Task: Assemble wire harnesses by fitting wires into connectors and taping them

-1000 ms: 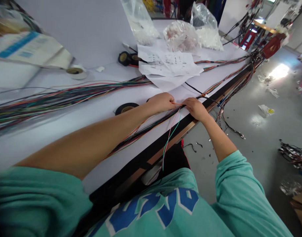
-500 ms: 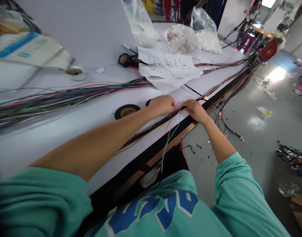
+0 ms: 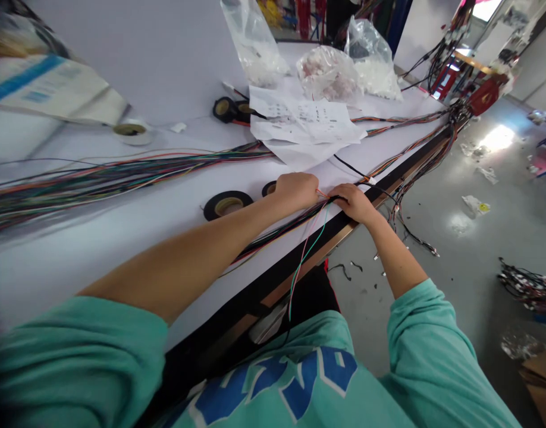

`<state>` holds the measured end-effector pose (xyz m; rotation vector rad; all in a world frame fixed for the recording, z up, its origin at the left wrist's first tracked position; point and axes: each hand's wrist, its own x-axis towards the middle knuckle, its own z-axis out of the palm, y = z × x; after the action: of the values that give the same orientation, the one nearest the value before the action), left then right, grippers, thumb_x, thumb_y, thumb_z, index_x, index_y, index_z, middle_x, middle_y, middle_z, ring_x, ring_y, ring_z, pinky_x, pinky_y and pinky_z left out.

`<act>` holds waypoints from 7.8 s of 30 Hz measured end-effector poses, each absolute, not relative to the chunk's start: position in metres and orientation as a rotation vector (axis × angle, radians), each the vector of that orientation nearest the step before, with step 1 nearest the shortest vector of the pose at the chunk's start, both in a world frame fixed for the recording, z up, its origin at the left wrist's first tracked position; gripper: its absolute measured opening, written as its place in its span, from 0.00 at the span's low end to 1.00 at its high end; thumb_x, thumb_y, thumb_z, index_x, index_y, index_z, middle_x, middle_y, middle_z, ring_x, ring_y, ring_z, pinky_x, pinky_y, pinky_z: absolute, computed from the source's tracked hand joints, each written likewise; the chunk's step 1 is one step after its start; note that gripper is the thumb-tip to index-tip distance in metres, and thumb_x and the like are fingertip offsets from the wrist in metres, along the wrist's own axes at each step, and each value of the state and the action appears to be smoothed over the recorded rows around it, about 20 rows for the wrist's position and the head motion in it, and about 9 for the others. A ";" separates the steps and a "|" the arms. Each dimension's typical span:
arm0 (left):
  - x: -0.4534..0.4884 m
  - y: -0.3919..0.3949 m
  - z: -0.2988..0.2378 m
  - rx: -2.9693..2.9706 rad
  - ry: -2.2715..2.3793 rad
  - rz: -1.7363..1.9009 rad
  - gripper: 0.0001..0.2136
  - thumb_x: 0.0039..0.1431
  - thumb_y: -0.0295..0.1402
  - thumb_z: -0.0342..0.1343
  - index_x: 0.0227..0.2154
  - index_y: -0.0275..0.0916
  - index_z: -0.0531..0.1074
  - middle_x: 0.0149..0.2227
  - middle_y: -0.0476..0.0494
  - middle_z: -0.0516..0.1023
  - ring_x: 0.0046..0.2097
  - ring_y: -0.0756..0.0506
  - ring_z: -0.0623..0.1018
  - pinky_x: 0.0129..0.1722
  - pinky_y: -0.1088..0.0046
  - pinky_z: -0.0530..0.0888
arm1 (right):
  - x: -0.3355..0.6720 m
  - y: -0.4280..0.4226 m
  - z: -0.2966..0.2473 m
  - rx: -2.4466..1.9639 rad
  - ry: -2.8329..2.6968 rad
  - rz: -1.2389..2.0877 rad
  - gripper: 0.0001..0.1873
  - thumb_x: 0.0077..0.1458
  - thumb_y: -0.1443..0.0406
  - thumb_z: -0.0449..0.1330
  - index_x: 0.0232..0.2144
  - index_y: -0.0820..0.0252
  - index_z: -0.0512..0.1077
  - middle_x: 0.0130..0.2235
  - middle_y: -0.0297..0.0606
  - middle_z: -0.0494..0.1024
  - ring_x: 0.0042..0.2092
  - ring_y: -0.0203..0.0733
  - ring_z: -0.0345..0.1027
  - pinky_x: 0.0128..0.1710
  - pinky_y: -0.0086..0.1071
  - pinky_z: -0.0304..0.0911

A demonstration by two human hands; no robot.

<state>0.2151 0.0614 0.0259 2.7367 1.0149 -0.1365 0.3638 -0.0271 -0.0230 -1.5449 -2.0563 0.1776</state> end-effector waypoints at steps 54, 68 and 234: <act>0.195 0.048 0.026 2.399 0.830 -0.058 0.06 0.47 0.33 0.52 0.23 0.37 0.71 0.22 0.46 0.72 0.28 0.47 0.72 0.30 0.72 0.65 | 0.360 -0.030 -0.021 -1.593 -1.576 0.507 0.07 0.44 0.68 0.58 0.27 0.58 0.61 0.26 0.28 0.64 0.24 0.30 0.46 0.27 0.28 0.49; 0.196 0.044 0.026 2.027 0.883 0.041 0.08 0.46 0.30 0.51 0.15 0.39 0.64 0.14 0.54 0.54 0.19 0.52 0.61 0.21 0.73 0.57 | 0.361 -0.030 -0.023 -1.593 -1.645 0.440 0.06 0.45 0.69 0.58 0.27 0.58 0.63 0.24 0.28 0.63 0.24 0.29 0.47 0.26 0.28 0.51; 0.199 0.047 0.031 2.609 0.833 0.047 0.14 0.49 0.29 0.49 0.40 0.39 0.69 0.31 0.44 0.75 0.34 0.44 0.74 0.31 0.71 0.64 | 0.365 -0.026 -0.026 -1.400 -1.866 0.295 0.11 0.50 0.71 0.52 0.31 0.59 0.74 0.34 0.39 0.78 0.39 0.39 0.71 0.43 0.37 0.66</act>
<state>0.1988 0.0467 0.0313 2.6092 0.8331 0.0469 0.3654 -0.0262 -0.0259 -1.3998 -1.8662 0.2950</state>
